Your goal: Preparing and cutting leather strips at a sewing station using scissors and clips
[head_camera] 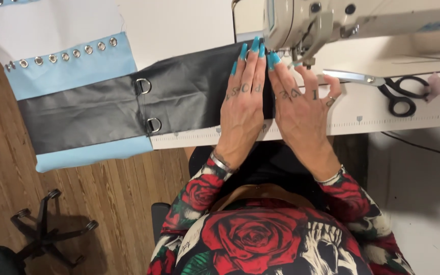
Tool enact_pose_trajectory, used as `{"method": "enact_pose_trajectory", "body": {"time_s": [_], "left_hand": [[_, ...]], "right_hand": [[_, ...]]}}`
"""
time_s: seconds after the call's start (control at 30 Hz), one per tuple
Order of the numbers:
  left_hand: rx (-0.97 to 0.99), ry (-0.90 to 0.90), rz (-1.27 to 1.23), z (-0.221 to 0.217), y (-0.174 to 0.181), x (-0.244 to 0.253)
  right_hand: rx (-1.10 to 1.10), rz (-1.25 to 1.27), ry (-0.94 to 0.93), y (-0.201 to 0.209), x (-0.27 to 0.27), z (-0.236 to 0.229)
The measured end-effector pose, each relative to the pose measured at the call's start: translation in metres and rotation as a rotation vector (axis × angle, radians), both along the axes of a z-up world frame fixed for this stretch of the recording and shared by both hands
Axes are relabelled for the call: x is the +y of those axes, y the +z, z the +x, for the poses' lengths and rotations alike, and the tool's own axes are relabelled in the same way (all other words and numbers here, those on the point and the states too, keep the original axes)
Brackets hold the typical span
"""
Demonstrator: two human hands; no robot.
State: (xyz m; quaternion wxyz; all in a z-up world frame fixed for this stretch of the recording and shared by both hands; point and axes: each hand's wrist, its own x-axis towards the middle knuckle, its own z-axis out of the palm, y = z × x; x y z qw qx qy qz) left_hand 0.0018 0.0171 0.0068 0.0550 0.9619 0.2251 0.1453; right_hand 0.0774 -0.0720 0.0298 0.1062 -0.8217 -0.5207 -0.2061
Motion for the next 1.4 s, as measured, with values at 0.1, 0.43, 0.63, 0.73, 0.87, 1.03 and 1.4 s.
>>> {"method": "enact_pose_trajectory", "body": {"time_s": [0.1, 0.43, 0.63, 0.73, 0.87, 1.03, 1.4], "left_hand": [[0.043, -0.030, -0.092, -0.001, -0.001, 0.000], [-0.033, -0.063, -0.143, -0.006, 0.001, 0.002], [0.026, -0.078, -0.082, -0.006, 0.006, 0.002], [0.076, -0.044, 0.033, -0.002, 0.007, -0.001], [-0.111, 0.019, 0.043, 0.004, -0.022, -0.002], [-0.105, 0.044, 0.063, 0.006, -0.022, -0.004], [-0.102, 0.052, 0.050, 0.003, -0.021, -0.004]], "right_hand": [[-0.045, -0.034, -0.012, 0.008, 0.000, -0.002], [-0.072, -0.029, -0.040, 0.011, -0.003, -0.012], [-0.031, -0.018, -0.047, 0.007, -0.004, -0.011], [0.010, 0.006, -0.023, 0.007, -0.005, -0.008], [0.123, 0.038, 0.017, -0.007, -0.003, -0.004], [0.141, 0.022, 0.015, -0.005, -0.004, -0.004], [0.166, 0.039, -0.004, -0.004, 0.000, -0.007]]}}
